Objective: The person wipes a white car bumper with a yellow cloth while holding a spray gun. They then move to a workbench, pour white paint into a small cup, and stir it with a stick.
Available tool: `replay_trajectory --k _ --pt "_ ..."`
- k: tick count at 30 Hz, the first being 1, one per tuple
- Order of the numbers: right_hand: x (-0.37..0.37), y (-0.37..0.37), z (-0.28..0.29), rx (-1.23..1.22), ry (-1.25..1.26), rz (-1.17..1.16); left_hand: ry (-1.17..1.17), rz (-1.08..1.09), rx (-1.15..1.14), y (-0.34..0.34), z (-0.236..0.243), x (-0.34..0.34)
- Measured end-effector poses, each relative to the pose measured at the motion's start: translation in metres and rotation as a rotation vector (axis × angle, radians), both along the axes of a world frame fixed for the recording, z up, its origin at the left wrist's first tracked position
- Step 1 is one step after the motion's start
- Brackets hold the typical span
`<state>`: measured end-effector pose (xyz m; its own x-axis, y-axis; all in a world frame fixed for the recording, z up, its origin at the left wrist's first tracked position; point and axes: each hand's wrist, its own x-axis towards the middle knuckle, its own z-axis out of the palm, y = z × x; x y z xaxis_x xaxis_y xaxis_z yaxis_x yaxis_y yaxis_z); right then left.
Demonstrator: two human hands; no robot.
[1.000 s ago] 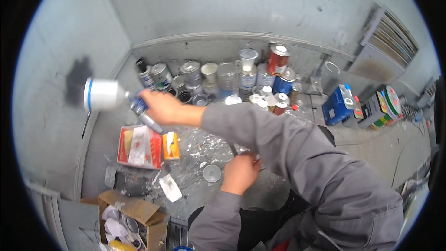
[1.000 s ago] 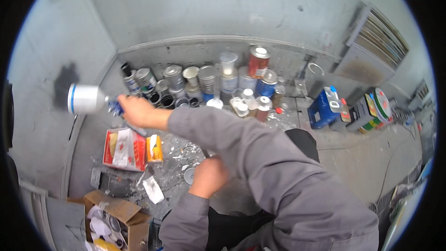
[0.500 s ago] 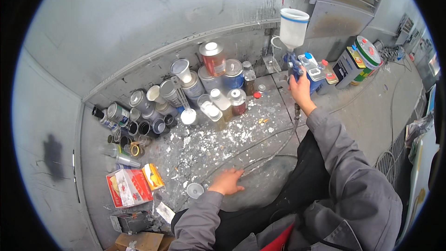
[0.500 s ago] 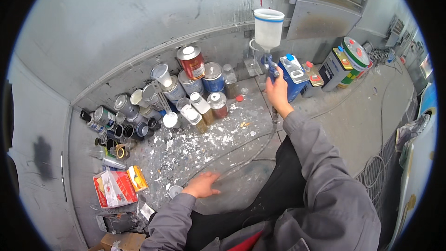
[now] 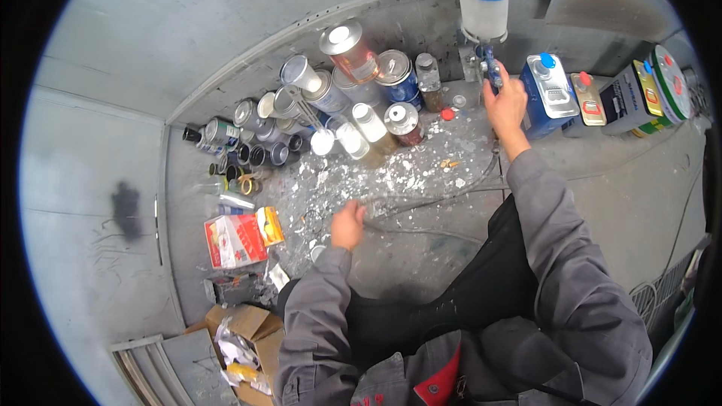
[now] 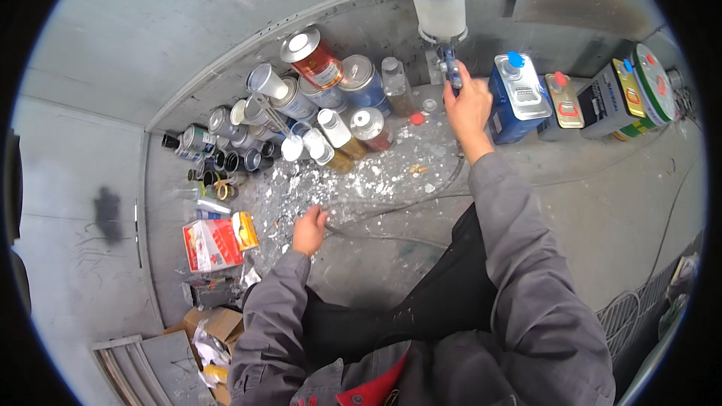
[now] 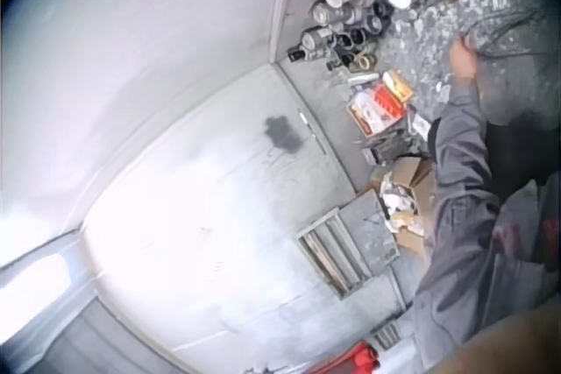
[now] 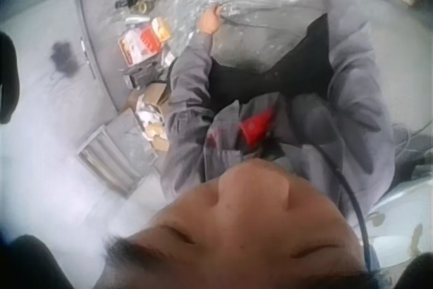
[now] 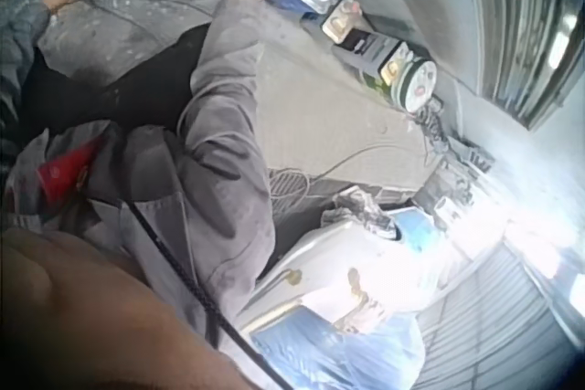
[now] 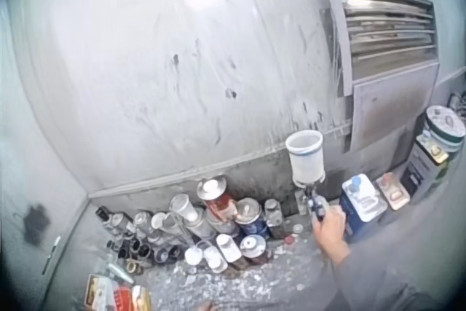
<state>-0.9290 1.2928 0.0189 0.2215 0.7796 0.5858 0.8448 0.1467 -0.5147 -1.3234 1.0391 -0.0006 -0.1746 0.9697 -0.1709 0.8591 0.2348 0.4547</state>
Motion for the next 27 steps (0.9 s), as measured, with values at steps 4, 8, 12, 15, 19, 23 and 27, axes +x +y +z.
replay_trajectory --k 4,8,12,15,19,23,27 --pt "0.011 0.012 -0.008 0.003 0.149 0.069 0.019 0.061 -0.022 0.026 0.025 0.022" --pt "-0.004 0.026 -0.047 -0.219 0.222 0.013 0.075 -0.109 -0.418 0.011 -0.019 0.004" --pt "-0.009 0.026 -0.052 -0.261 0.259 0.049 -0.025 -0.004 -0.227 -0.005 -0.041 -0.01" --pt "0.004 0.026 -0.05 -0.265 0.292 0.087 -0.031 -0.123 -0.176 0.002 -0.03 -0.018" --pt "0.005 0.018 -0.04 -0.399 0.317 0.152 0.008 -0.215 -0.283 0.014 -0.015 -0.051" --pt "0.005 0.009 -0.028 -0.515 0.224 0.119 -0.048 -0.024 -0.432 0.038 -0.024 -0.081" --pt "0.02 -0.004 -0.026 -0.504 0.037 0.084 -0.108 0.023 -0.25 0.073 -0.054 -0.093"
